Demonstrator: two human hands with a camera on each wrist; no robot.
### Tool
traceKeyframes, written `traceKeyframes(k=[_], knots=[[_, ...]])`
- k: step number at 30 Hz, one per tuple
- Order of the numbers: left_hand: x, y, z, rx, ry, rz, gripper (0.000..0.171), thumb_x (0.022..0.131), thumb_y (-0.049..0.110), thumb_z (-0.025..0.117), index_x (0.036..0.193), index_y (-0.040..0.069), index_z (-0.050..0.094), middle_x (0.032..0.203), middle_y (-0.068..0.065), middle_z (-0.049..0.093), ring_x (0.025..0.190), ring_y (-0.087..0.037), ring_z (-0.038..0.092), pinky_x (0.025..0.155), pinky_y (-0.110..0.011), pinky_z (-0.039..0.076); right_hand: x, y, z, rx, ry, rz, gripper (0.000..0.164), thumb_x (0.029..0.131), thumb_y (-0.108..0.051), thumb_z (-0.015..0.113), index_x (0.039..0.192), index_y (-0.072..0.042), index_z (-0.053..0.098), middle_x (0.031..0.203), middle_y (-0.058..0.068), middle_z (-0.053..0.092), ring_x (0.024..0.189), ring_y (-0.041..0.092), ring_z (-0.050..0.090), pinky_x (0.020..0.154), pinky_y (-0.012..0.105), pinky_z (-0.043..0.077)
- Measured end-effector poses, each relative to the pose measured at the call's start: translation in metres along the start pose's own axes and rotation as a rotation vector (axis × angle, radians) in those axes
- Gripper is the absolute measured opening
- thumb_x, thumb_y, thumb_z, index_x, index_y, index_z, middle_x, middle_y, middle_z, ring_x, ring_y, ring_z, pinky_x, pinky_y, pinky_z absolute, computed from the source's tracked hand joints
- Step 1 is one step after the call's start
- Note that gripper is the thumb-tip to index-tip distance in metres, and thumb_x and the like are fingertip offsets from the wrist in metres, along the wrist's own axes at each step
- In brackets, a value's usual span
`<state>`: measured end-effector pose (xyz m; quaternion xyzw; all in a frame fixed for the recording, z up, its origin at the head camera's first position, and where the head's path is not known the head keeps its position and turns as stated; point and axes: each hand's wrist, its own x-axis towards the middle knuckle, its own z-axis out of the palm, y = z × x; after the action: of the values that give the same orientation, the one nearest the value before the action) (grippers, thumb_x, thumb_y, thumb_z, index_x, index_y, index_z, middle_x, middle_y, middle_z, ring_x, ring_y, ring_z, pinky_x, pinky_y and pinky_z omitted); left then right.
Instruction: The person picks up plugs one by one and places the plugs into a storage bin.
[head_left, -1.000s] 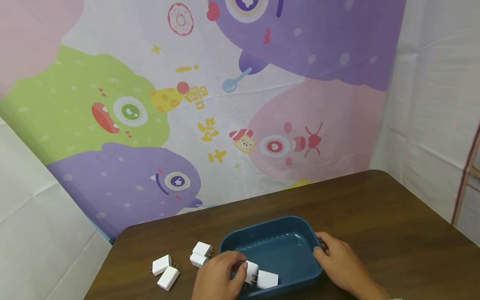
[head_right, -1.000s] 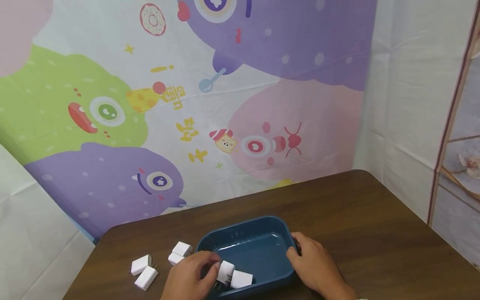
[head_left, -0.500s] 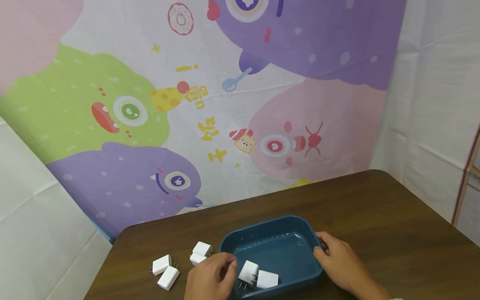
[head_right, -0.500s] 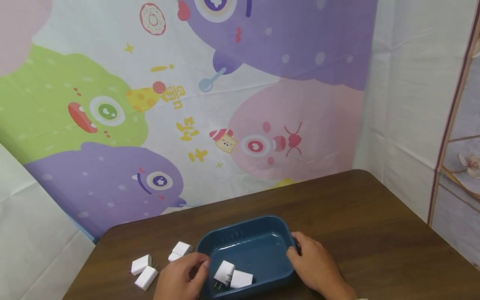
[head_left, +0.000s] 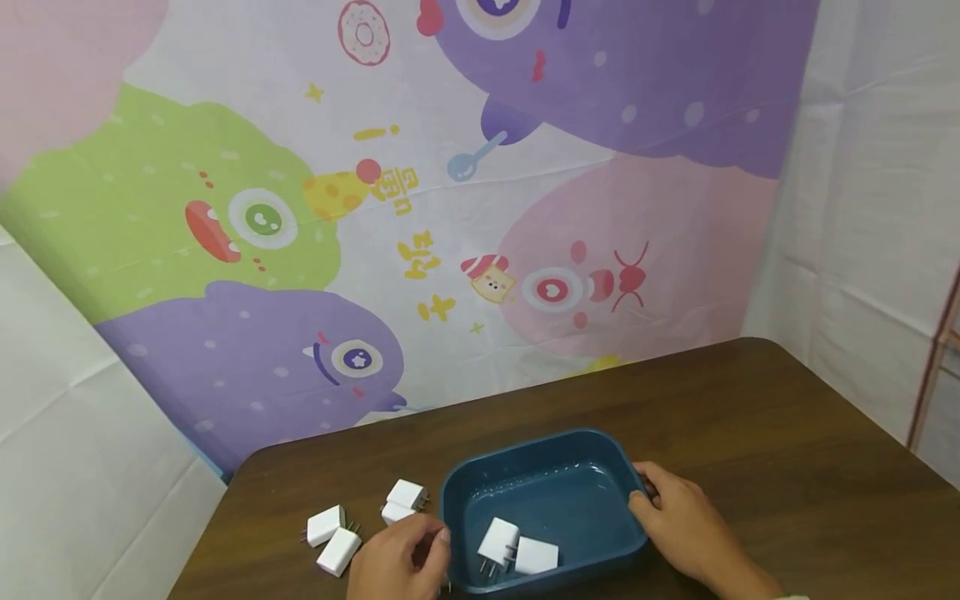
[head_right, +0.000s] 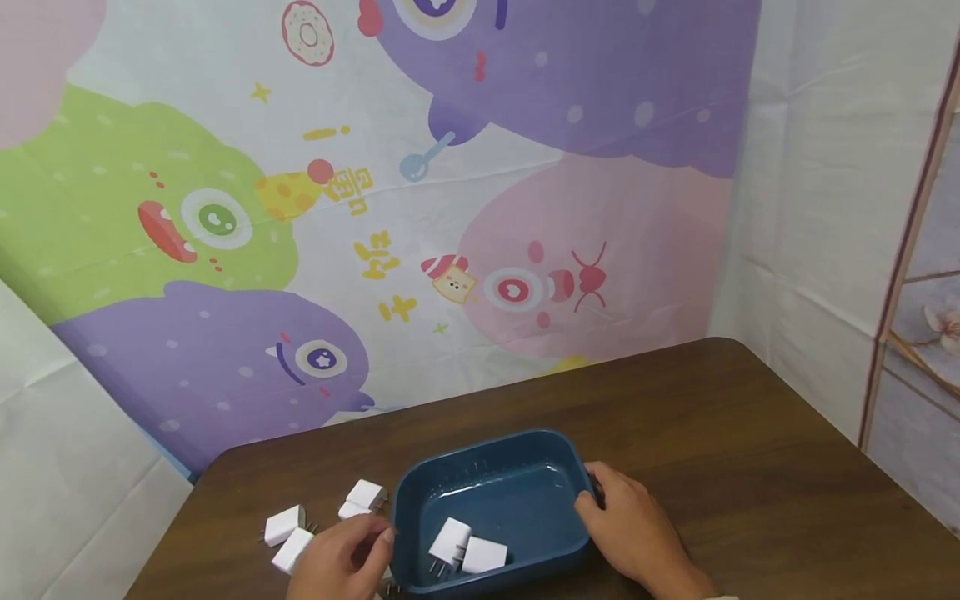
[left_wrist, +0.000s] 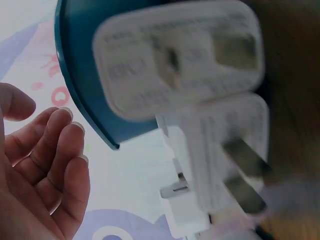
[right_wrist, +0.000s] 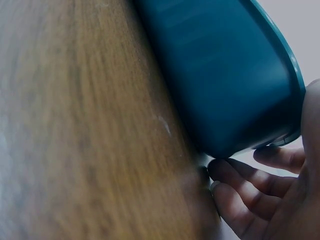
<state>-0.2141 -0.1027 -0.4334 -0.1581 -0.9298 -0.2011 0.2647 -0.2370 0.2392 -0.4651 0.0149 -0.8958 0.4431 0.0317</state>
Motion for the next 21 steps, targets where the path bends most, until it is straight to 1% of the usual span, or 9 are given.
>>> traceKeyframes(k=[4,9,11,13,17,21], knots=[[-0.004,-0.006,-0.001,0.017,0.013,0.01,0.017,0.079,0.017,0.078,0.075,0.029,0.067,0.067,0.026,0.046,0.058,0.008,0.041,0.051,-0.02,0.038,-0.001,0.0,0.0,-0.006,-0.004,0.005,0.035,0.097,-0.019,0.059,0.13,-0.008,0.062,0.1,0.0,0.063,0.085,0.012,0.058,0.076,0.035,0.048],[-0.006,-0.01,-0.004,0.023,0.0,-0.006,0.019,0.08,0.016,0.076,0.073,0.03,0.065,0.066,0.026,0.045,0.057,0.008,0.04,0.05,-0.019,0.037,-0.001,0.001,0.0,0.011,-0.014,0.021,0.036,0.097,-0.02,0.059,0.131,-0.008,0.062,0.105,0.001,0.064,0.089,0.012,0.061,0.077,0.036,0.05],[-0.006,-0.012,-0.005,0.028,-0.01,-0.012,0.018,0.081,0.016,0.075,0.074,0.03,0.066,0.066,0.025,0.046,0.057,0.008,0.041,0.05,-0.019,0.037,-0.001,0.001,0.0,0.015,-0.015,0.023,0.036,0.097,-0.02,0.058,0.131,-0.007,0.061,0.104,0.001,0.064,0.088,0.012,0.061,0.076,0.035,0.049],[-0.006,-0.014,-0.007,0.039,-0.031,-0.029,0.015,0.083,0.018,0.074,0.076,0.029,0.067,0.067,0.024,0.048,0.058,0.008,0.042,0.051,-0.02,0.038,-0.001,0.002,0.0,0.007,-0.013,0.02,0.037,0.097,-0.02,0.058,0.132,-0.007,0.061,0.1,0.0,0.062,0.086,0.012,0.059,0.074,0.035,0.048],[-0.007,-0.019,-0.01,0.064,-0.078,-0.087,0.011,0.086,0.022,0.072,0.078,0.029,0.069,0.067,0.023,0.049,0.058,0.007,0.042,0.052,-0.022,0.039,0.0,0.002,0.001,-0.012,-0.006,0.011,0.037,0.097,-0.02,0.059,0.131,-0.006,0.061,0.095,-0.001,0.06,0.081,0.012,0.056,0.072,0.033,0.046],[-0.009,-0.024,-0.011,0.098,-0.085,-0.109,0.011,0.086,0.024,0.072,0.078,0.029,0.068,0.066,0.023,0.049,0.057,0.006,0.042,0.051,-0.023,0.038,0.0,0.001,0.001,-0.007,-0.003,0.006,0.036,0.097,-0.019,0.059,0.131,-0.006,0.061,0.096,-0.001,0.061,0.082,0.011,0.057,0.073,0.033,0.047]])
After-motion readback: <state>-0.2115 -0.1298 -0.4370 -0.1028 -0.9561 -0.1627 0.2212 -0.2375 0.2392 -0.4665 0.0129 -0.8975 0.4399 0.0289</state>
